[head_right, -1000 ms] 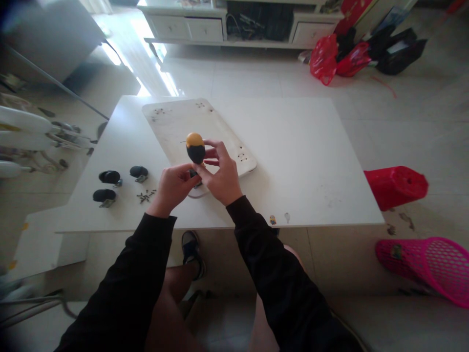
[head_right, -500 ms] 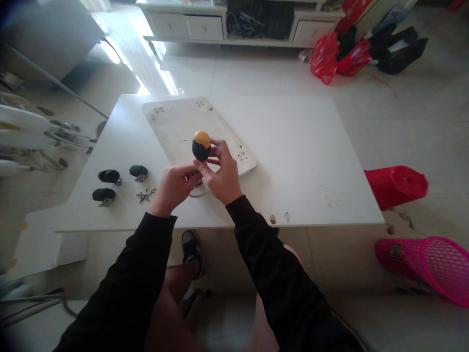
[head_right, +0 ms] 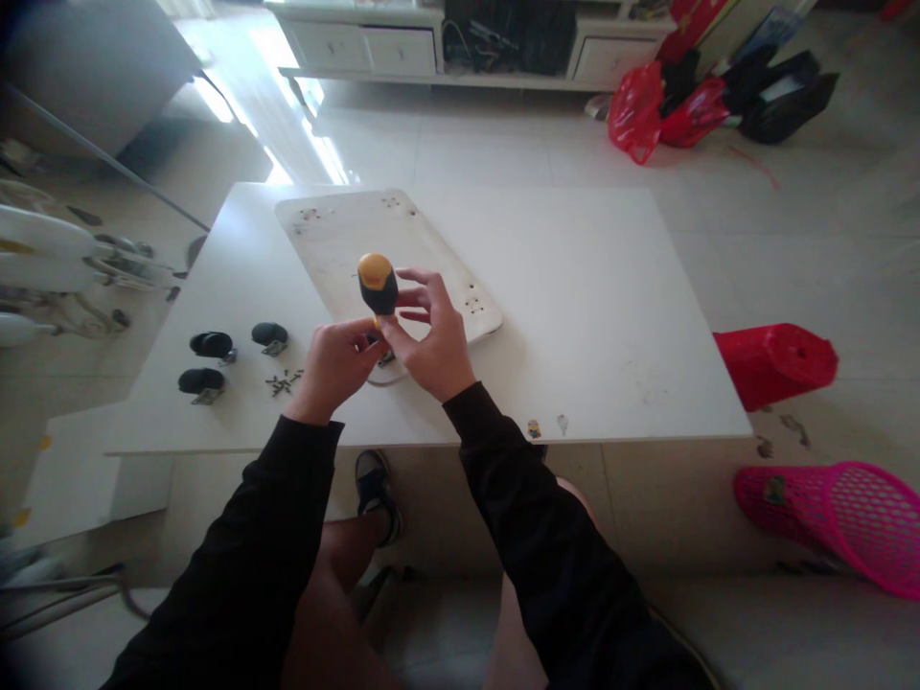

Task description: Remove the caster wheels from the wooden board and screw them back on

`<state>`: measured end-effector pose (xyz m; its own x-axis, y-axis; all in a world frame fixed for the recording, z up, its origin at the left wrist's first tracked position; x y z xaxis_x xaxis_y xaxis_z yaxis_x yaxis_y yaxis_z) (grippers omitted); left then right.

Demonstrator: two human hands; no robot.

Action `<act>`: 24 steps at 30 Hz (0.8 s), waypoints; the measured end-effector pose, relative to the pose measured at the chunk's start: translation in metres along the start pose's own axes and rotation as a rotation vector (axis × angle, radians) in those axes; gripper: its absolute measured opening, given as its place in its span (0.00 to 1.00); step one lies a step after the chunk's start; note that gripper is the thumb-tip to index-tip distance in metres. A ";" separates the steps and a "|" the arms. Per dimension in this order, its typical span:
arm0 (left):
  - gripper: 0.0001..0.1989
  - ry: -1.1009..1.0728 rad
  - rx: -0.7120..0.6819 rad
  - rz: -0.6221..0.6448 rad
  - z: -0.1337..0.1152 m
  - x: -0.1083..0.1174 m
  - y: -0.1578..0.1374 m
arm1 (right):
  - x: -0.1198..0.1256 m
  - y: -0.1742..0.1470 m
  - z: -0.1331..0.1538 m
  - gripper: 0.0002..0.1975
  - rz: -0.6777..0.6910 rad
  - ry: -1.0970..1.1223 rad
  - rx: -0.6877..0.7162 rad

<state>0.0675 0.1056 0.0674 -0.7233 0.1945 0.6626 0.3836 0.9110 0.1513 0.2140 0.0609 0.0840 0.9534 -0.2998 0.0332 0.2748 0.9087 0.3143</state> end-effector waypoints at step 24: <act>0.01 0.236 0.104 -0.074 0.028 0.005 -0.028 | 0.039 0.010 -0.009 0.34 -0.161 0.013 0.063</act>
<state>0.0375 0.0915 0.0462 -0.5887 0.0473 0.8070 0.2652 0.9544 0.1375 0.2546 0.0607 0.0798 0.8994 -0.4357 -0.0348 0.4161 0.8291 0.3733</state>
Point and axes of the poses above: each hand's wrist, its own y-axis towards the middle knuckle, its own x-axis out of the back of the hand, z = x × y, the point moved 9 cm from there along y, towards the middle knuckle, and after that the axes turned 4 degrees about -y, right-handed, at the moved point
